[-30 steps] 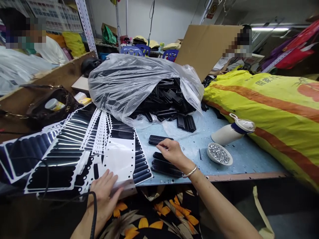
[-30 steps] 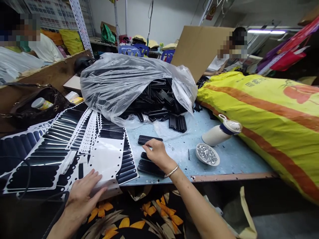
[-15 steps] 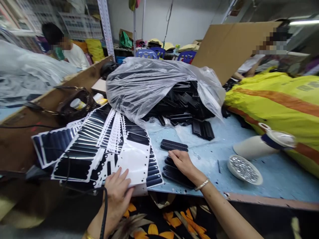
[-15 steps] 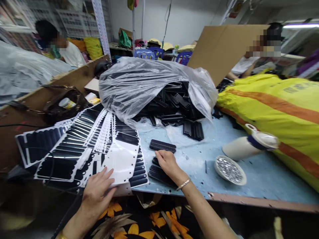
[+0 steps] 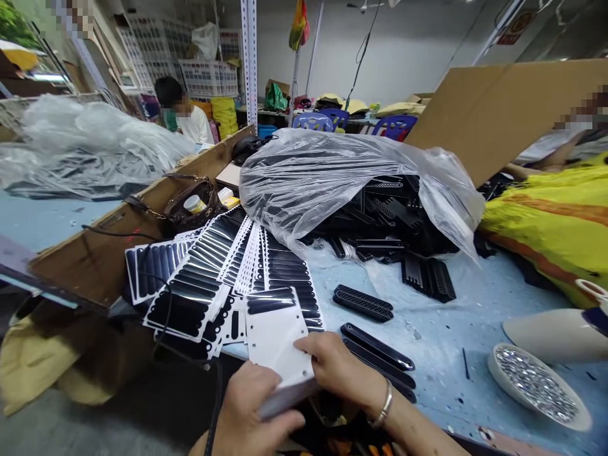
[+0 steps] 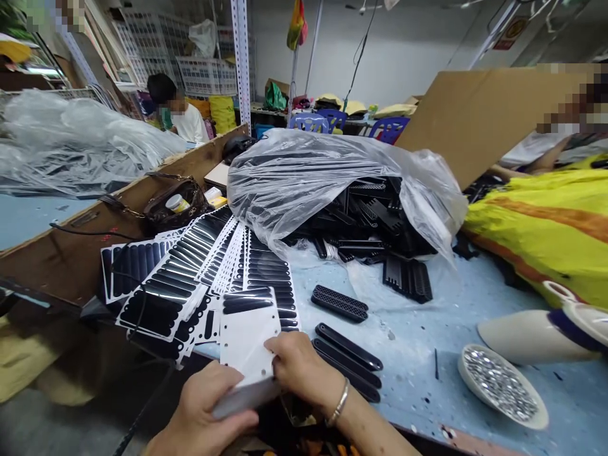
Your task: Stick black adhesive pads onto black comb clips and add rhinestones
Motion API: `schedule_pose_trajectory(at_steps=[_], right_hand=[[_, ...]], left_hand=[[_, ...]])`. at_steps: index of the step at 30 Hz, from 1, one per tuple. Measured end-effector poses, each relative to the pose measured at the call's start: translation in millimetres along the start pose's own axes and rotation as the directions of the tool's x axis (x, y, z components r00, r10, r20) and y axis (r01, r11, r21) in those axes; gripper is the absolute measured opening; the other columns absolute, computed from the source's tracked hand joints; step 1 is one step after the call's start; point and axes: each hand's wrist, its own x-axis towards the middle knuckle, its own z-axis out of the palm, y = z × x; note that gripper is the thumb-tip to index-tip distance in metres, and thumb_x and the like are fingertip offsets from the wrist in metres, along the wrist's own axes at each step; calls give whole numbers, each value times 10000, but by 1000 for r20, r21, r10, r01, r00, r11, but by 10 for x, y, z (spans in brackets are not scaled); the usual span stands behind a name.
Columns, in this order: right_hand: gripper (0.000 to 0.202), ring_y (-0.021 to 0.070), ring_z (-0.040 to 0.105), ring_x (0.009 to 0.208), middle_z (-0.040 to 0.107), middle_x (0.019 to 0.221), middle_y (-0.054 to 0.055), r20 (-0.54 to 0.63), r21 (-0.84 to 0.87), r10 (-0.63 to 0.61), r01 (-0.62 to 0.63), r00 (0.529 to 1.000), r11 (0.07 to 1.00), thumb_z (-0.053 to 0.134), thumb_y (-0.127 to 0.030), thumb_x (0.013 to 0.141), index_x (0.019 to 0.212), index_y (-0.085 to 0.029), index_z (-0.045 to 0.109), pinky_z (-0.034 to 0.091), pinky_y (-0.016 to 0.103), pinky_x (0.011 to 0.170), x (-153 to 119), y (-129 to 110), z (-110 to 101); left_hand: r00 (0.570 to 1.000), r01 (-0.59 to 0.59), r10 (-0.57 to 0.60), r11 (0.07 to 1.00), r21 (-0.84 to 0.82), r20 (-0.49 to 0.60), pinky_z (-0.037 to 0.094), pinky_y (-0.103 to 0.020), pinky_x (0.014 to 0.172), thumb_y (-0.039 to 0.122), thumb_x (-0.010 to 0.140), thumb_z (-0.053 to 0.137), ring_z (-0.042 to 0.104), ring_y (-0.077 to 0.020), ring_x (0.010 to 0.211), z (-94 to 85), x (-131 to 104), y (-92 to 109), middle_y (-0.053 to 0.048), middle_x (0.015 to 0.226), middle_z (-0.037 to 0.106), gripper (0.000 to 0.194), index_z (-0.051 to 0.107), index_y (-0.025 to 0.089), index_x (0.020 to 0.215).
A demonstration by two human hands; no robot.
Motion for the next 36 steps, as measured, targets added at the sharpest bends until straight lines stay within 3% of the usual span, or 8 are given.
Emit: schedule_pose_trajectory(at_steps=[2, 5, 9, 16, 19, 24, 31, 36], right_hand=[[321, 147, 561, 578, 621, 635, 11, -148, 12, -74, 76, 986, 997, 454, 9, 699, 799, -193, 683, 412, 233, 532, -1, 28, -58], [306, 157, 525, 563, 561, 637, 16, -349, 9, -200, 217, 916, 976, 465, -27, 831, 1002, -177, 670, 404, 253, 497, -45, -33, -250], [381, 176, 553, 597, 574, 688, 27, -459, -25, -324, 353, 827, 935, 512, -50, 866, 1200, -213, 589, 447, 276, 513, -146, -244, -491], [547, 207, 616, 673, 629, 776, 51, -443, -31, -347, 373, 826, 927, 536, -56, 850, 1363, -234, 477, 523, 325, 573, -297, -116, -428], [447, 172, 605, 601, 637, 759, 31, -480, -66, -275, 278, 833, 958, 522, -79, 881, 1299, -236, 538, 501, 279, 511, -279, 152, -436], [185, 165, 584, 566, 617, 666, 25, -653, -206, -229, 121, 722, 971, 531, -83, 885, 964, -189, 660, 465, 287, 517, -88, 188, -636], [106, 147, 519, 603, 563, 676, 18, -511, 42, -92, 131, 854, 990, 605, -258, 888, 864, -164, 646, 429, 276, 554, 268, -248, -575], [293, 108, 454, 547, 491, 594, -20, -466, 231, 27, 92, 885, 969, 564, -277, 907, 630, -185, 545, 378, 239, 517, 241, -291, -487]], left_hand=[[962, 232, -251, 959, -161, -110, 563, -318, 692, 396, 742, 721, 690, -230, 772, -72, 60, -90, -78, 867, 749, 272, 730, 216, 946], [757, 499, -606, 778, -382, -245, 575, -316, 675, 451, 708, 745, 707, -239, 758, -221, 321, -294, -76, 790, 750, 312, 736, 186, 872], [663, 616, -734, 422, -665, 149, 540, -287, 543, 498, 648, 787, 687, -214, 613, -242, 731, -330, -74, 675, 726, 386, 729, 146, 795], [796, 439, -543, 216, -872, 267, 504, -236, 566, 299, 627, 821, 646, -150, 593, -21, 1103, -57, -13, 635, 682, 223, 677, 154, 718], [815, 395, -542, 261, -881, 205, 486, -230, 550, 296, 628, 813, 626, -135, 564, -33, 1219, -61, -22, 672, 700, 247, 669, 136, 751], [797, 368, -596, 349, -862, 100, 446, -214, 511, 302, 544, 840, 567, -111, 482, 36, 1316, -26, 20, 554, 643, 316, 621, 147, 712], [886, 374, -440, 485, -791, 149, 390, -192, 527, 246, 657, 753, 513, -91, 531, 190, 1212, 395, 15, 566, 604, 146, 655, 144, 623], [911, 389, -329, 493, -778, 247, 455, -236, 651, 210, 704, 700, 581, -144, 648, 182, 1159, 512, -20, 641, 656, 82, 717, 159, 642]])
